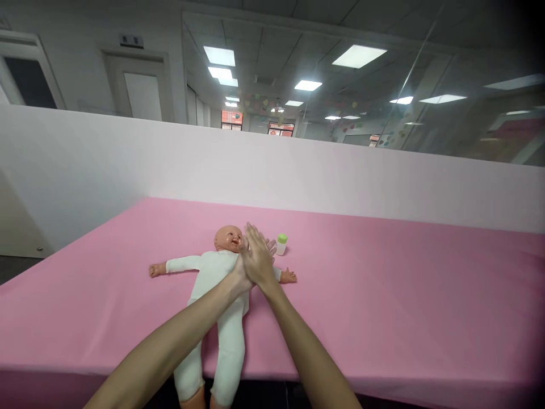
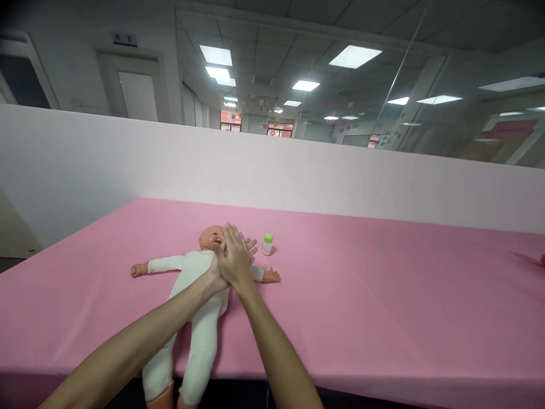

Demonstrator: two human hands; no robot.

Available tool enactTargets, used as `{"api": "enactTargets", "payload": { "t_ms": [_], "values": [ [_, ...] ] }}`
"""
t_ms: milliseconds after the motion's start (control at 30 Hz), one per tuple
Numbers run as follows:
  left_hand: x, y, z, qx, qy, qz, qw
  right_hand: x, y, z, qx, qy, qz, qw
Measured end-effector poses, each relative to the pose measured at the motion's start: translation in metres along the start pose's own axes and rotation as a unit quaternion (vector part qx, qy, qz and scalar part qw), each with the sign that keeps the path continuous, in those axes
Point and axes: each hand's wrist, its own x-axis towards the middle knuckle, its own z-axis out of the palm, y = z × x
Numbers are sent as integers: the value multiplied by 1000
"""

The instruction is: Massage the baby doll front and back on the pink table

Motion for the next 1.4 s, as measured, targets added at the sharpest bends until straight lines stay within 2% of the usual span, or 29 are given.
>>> {"api": "enactTargets", "payload": {
  "t_ms": [67,167,233,300,400,467,533,633,733,867,1000,1100,1167,1267,1333,1400],
  "values": [
    [-14,24,-12,-21,-64,-3,998,2,-5,-4,22,7,40,999],
    [-27,54,-22,-76,-124,57,988,-20,-21,8,57,4,47,997],
    [-33,56,-21,-72,-105,111,986,-40,-40,23,37,8,10,999],
    [-40,45,-17,-60,-63,156,984,-52,-62,33,0,19,-36,999],
    [-47,24,-17,-43,10,206,977,-44,-79,33,-26,25,-64,997],
    [-48,22,-29,21,-31,136,990,-31,-74,27,-13,25,-44,999],
    [-45,30,-48,74,-49,114,990,-23,-57,22,9,22,7,1000],
    [-37,42,-83,183,3,163,970,-30,-16,28,13,4,96,995],
    [-27,40,-121,319,62,180,929,-45,24,44,-22,-51,139,989],
    [-14,29,-171,568,62,118,813,-54,59,50,-95,-123,122,980],
    [-12,33,-208,711,69,114,691,-59,83,27,-213,-112,100,965],
    [-18,42,-225,780,109,124,604,-66,98,6,-287,-104,104,947],
    [-23,49,-234,807,138,124,561,-71,105,-5,-313,-100,111,938],
    [-28,60,-243,823,171,114,530,-73,109,-19,-308,-94,141,936],
    [-31,67,-242,816,188,111,535,-69,104,-24,-278,-85,167,942],
    [-32,71,-232,797,203,143,550,-62,92,-25,-227,-66,181,955]
  ]
}}
